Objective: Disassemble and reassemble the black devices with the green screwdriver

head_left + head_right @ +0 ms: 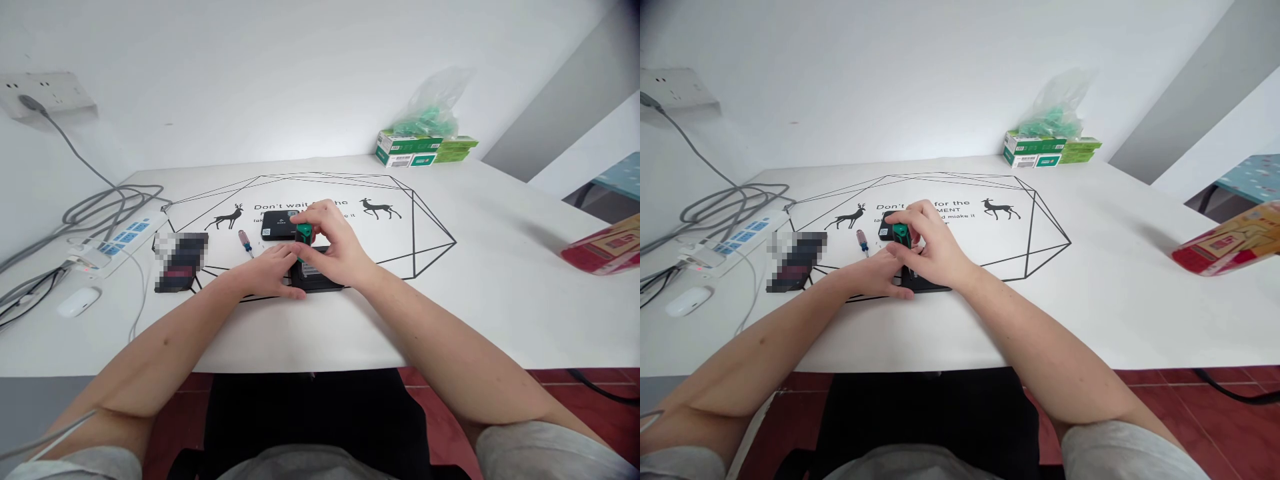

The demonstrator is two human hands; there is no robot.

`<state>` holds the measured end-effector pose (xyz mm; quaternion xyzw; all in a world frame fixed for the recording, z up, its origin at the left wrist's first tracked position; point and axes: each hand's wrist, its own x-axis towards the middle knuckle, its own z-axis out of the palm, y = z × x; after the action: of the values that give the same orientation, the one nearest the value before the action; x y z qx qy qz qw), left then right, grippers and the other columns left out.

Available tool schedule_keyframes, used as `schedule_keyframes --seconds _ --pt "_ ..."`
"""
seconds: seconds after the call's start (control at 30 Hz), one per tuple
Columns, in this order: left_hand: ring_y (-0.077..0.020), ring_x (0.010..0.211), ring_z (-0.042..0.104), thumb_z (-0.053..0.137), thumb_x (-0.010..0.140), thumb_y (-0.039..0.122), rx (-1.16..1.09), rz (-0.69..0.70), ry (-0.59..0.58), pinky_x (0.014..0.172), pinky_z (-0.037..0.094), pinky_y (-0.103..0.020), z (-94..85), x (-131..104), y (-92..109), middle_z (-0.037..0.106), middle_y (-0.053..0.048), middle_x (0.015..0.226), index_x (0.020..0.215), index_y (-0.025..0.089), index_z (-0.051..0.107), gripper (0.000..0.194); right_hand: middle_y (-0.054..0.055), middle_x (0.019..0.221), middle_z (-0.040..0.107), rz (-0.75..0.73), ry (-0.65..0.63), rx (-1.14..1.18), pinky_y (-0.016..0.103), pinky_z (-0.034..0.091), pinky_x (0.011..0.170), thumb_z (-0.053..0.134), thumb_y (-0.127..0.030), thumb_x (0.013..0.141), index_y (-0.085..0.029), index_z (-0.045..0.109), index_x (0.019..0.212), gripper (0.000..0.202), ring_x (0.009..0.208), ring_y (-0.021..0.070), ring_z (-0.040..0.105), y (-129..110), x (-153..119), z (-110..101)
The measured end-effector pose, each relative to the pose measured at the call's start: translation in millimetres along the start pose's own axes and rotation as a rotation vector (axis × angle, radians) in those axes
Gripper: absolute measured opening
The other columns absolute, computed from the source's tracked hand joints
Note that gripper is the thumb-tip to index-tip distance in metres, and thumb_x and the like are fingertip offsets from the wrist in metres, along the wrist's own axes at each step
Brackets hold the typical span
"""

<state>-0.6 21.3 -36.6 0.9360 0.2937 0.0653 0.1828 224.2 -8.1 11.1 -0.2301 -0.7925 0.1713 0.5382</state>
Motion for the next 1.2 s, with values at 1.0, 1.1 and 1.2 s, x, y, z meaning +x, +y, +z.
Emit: schedule_keyframes --seconds 1.0,1.1,1.2 --pt "-0.0498 0.163 0.030 0.060 0.090 0.094 -0.021 -0.012 -0.023 0.129 0.030 -0.064 -1.6 0.1 -0.2 0.032 -0.024 0.178 0.176 0.019 0.026 0.119 0.004 0.109 0.065 0.119 0.059 0.069 0.039 0.063 0.076 0.070 -0.025 0.092 -0.031 0.062 0.127 0.036 0.085 0.0182 0.063 -3.5 -2.6 4.5" --pt "-0.0499 0.163 0.031 0.059 0.089 0.095 -0.021 -0.022 -0.027 0.130 0.030 -0.064 -2.1 0.4 0.7 0.036 -0.022 0.177 0.175 0.020 0.030 0.117 0.005 0.110 0.068 0.101 0.034 0.076 0.038 0.063 0.077 0.067 -0.022 0.092 -0.030 0.063 0.128 0.037 0.090 0.0193 0.066 -3.6 -3.9 4.3" --pt "-0.0493 0.160 0.035 0.060 0.090 0.093 -0.016 -0.006 -0.023 0.130 0.031 -0.063 -3.6 1.2 2.7 0.042 -0.022 0.173 0.171 0.019 0.037 0.112 0.007 0.121 0.072 0.096 0.005 0.123 0.041 0.064 0.087 0.059 -0.016 0.093 -0.029 0.064 0.131 0.040 0.101 0.0215 0.070 -4.7 -4.4 2.2"
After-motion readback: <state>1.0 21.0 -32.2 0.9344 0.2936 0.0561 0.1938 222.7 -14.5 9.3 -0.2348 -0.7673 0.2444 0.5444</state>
